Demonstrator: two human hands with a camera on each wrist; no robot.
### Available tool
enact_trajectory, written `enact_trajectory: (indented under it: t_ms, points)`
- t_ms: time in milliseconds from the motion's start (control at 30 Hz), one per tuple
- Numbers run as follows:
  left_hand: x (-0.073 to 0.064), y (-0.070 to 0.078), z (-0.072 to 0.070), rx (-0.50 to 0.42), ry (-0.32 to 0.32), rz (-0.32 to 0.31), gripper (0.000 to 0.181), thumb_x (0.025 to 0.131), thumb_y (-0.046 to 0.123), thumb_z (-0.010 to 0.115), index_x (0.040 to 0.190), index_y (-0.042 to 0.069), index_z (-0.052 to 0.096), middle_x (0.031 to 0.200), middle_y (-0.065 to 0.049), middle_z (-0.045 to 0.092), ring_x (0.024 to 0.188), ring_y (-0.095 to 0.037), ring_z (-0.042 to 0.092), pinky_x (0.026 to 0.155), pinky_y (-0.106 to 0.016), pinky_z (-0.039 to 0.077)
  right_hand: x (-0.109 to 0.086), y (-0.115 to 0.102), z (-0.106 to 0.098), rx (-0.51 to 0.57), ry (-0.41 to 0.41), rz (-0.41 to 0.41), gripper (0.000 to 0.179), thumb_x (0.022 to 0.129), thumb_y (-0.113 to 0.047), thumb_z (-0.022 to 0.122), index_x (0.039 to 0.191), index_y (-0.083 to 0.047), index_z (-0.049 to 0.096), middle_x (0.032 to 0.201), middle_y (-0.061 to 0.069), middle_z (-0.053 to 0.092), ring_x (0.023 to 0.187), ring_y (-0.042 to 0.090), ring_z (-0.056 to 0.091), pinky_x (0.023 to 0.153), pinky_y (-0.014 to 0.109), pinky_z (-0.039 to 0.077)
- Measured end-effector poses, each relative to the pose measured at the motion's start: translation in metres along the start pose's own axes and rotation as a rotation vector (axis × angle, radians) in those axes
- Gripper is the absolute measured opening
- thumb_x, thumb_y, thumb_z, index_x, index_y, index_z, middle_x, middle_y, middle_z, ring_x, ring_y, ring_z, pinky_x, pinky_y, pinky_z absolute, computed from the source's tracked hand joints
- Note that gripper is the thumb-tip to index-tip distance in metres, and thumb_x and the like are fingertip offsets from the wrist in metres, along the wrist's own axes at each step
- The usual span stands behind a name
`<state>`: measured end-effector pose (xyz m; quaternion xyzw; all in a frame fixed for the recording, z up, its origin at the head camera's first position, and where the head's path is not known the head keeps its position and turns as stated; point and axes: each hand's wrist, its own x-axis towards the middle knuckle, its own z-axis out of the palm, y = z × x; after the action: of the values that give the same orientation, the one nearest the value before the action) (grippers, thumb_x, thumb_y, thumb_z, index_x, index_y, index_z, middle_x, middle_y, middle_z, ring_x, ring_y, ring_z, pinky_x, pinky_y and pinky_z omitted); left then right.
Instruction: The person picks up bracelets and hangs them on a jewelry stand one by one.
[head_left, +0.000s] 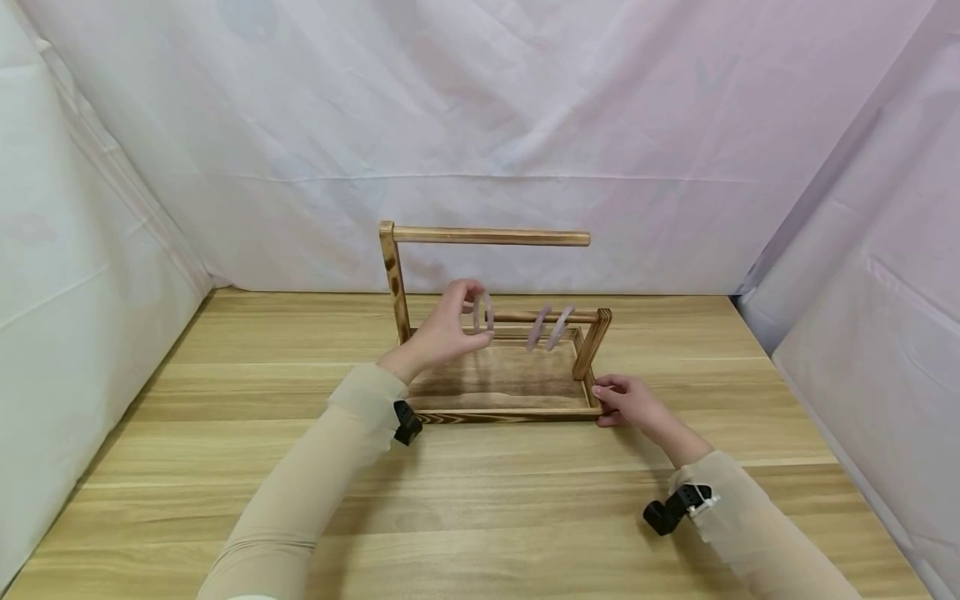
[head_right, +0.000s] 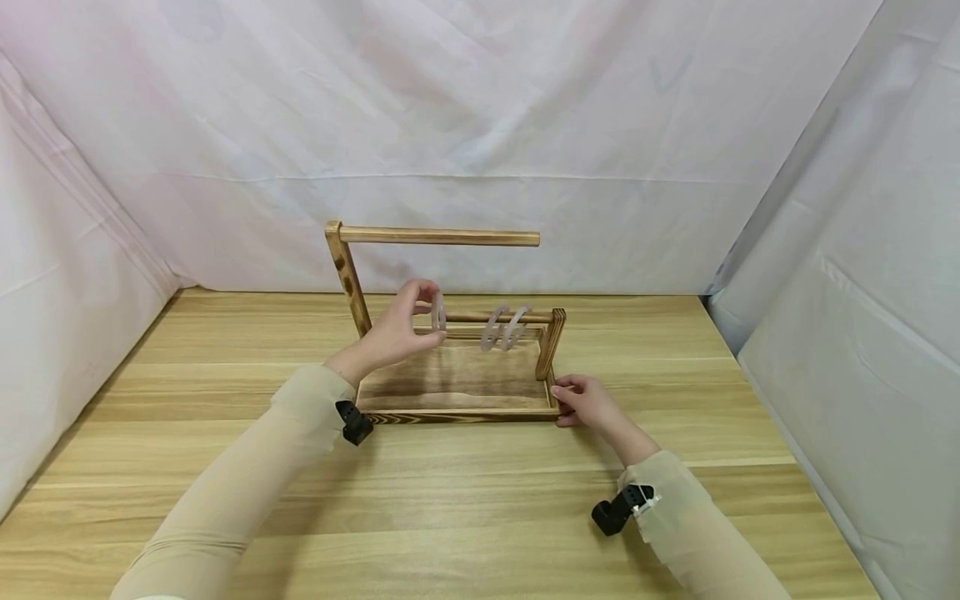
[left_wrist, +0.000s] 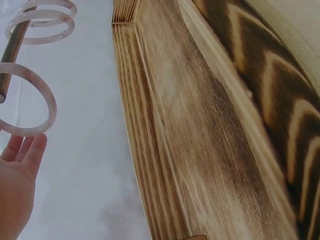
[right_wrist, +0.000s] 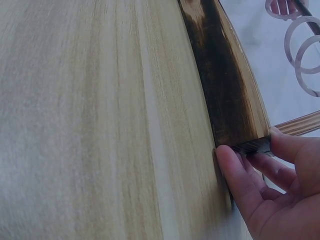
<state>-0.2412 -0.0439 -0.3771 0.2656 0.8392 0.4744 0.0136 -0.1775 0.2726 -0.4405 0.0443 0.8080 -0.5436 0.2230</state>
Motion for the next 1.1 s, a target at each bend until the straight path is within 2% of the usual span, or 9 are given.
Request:
enact_trajectory:
  t_ms: [200,467,700,933,1100]
  points:
    - [0.003,0.002,0.001,0.007,0.0,0.018,0.066,0.078,0.012,0.068,0.133,-0.001,0.033,0.129,-0.017,0.039,0.119,-0.028,0.042,0.104,-0.038,0.041,0.0,0.0,0.0,0.005,-0.003,-0.003,0.046,0.099,-0.015,0.044,0.133,0.014,0.035,0.085,0.005,0.047,0.075,0.011,0.052,0.069,0.026,0.057]
    - [0.006,0.005,0.002,0.022,0.004,0.036,0.065,0.078,0.012,0.068,0.132,0.001,0.034,0.13,-0.019,0.04,0.118,-0.027,0.042,0.103,-0.042,0.041,0.0,0.0,0.0,0.006,-0.005,-0.007,0.045,0.099,-0.014,0.043,0.133,0.014,0.035,0.085,0.005,0.047,0.075,0.011,0.052,0.07,0.026,0.057]
    - [0.008,0.008,0.003,0.02,-0.004,0.044,0.066,0.078,0.013,0.068,0.134,0.0,0.034,0.13,-0.016,0.04,0.12,-0.031,0.042,0.103,-0.037,0.041,0.0,-0.001,0.0,0.007,-0.007,-0.002,0.046,0.099,-0.014,0.043,0.134,0.014,0.034,0.085,0.005,0.047,0.075,0.01,0.052,0.07,0.026,0.057]
    - [0.01,0.009,0.006,0.015,0.007,0.072,0.063,0.077,0.012,0.066,0.131,0.0,0.034,0.127,-0.015,0.04,0.117,-0.03,0.042,0.102,-0.036,0.042,0.0,0.0,0.0,0.013,-0.006,0.0,0.046,0.099,-0.015,0.044,0.134,0.014,0.034,0.085,0.005,0.047,0.075,0.011,0.052,0.07,0.027,0.057]
    - [0.011,0.008,0.007,0.006,-0.001,0.068,0.063,0.078,0.013,0.067,0.131,0.001,0.035,0.128,-0.014,0.04,0.118,-0.028,0.042,0.103,-0.036,0.042,0.0,0.001,-0.001,0.012,-0.006,0.0,0.047,0.099,-0.015,0.044,0.134,0.013,0.034,0.086,0.005,0.047,0.075,0.011,0.052,0.07,0.027,0.057]
